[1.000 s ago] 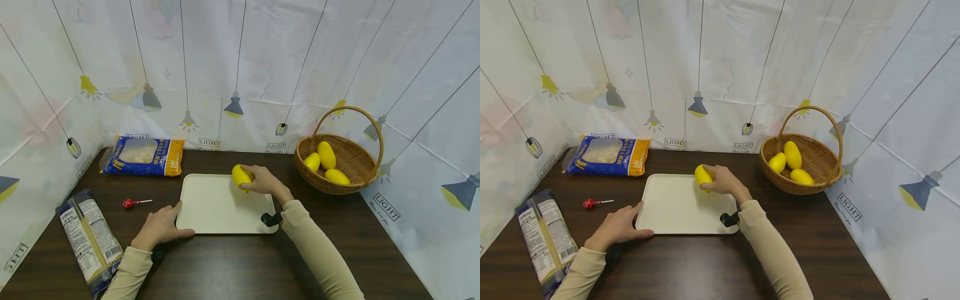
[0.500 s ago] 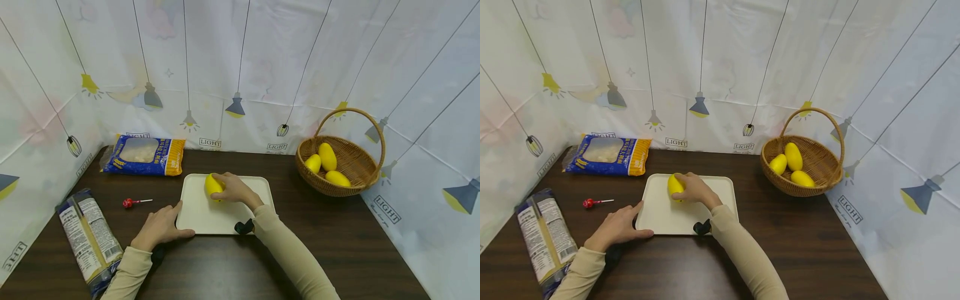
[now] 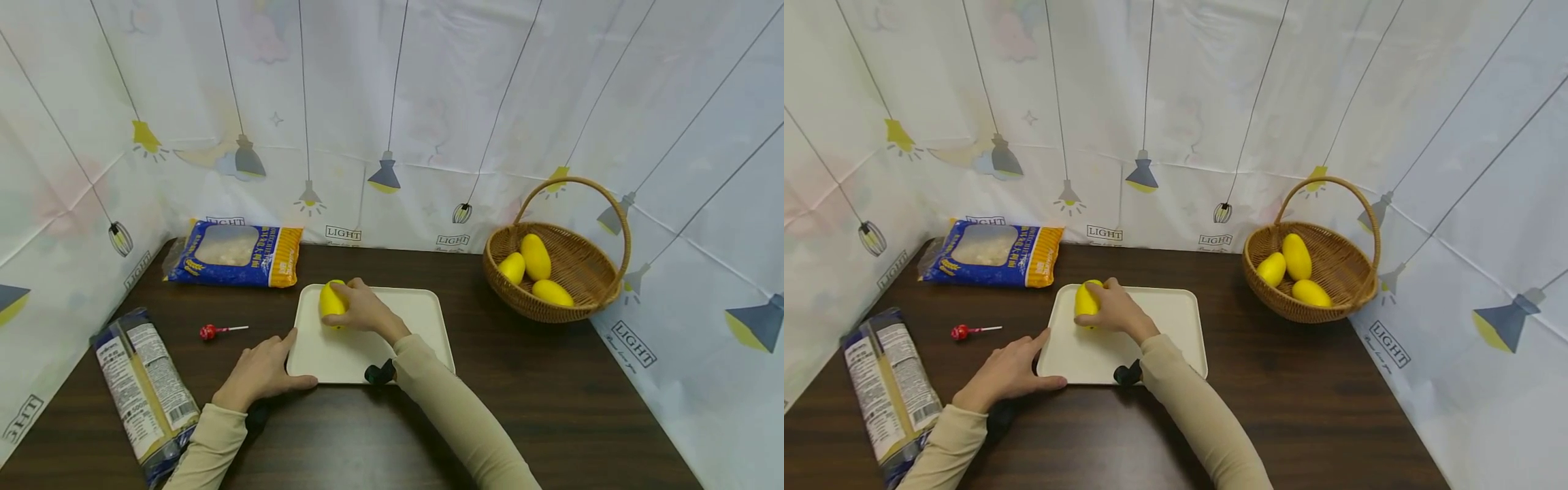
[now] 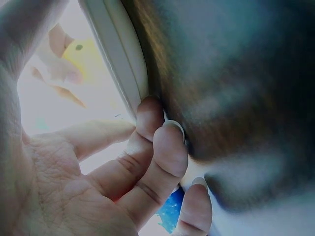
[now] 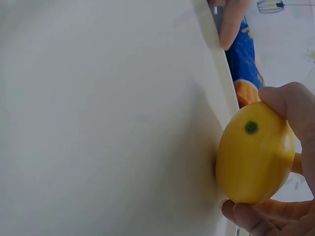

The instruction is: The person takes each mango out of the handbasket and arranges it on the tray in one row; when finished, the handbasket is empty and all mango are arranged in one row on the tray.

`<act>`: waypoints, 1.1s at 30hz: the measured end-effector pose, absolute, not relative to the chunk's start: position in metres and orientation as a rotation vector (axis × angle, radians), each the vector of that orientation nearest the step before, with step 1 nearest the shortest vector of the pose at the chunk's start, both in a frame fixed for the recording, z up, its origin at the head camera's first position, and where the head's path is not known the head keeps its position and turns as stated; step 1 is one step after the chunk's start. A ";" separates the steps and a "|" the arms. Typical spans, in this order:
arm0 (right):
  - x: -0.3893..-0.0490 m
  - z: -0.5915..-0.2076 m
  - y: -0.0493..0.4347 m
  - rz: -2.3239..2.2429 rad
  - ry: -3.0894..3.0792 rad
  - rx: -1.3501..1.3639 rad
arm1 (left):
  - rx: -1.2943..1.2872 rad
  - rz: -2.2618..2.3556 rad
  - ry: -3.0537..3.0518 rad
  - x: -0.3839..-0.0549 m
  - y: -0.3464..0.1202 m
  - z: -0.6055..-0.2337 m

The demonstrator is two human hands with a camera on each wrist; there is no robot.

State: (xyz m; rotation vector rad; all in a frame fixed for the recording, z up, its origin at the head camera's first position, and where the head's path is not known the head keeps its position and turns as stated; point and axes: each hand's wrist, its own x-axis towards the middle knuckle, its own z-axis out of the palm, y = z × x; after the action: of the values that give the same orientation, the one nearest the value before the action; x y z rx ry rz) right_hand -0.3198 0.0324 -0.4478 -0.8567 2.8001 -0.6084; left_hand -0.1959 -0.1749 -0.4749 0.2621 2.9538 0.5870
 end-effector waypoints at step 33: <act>-0.308 -0.449 -0.015 -0.506 2.850 -0.768 | 0.289 0.621 2.976 -0.192 -0.174 -0.475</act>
State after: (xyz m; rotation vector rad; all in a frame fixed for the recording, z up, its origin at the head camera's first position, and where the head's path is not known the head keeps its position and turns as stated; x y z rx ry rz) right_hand -0.3078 -0.0147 -0.4490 -0.7676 2.8503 -0.5057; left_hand -0.1919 -0.1735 -0.4749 0.2891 2.9757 0.6211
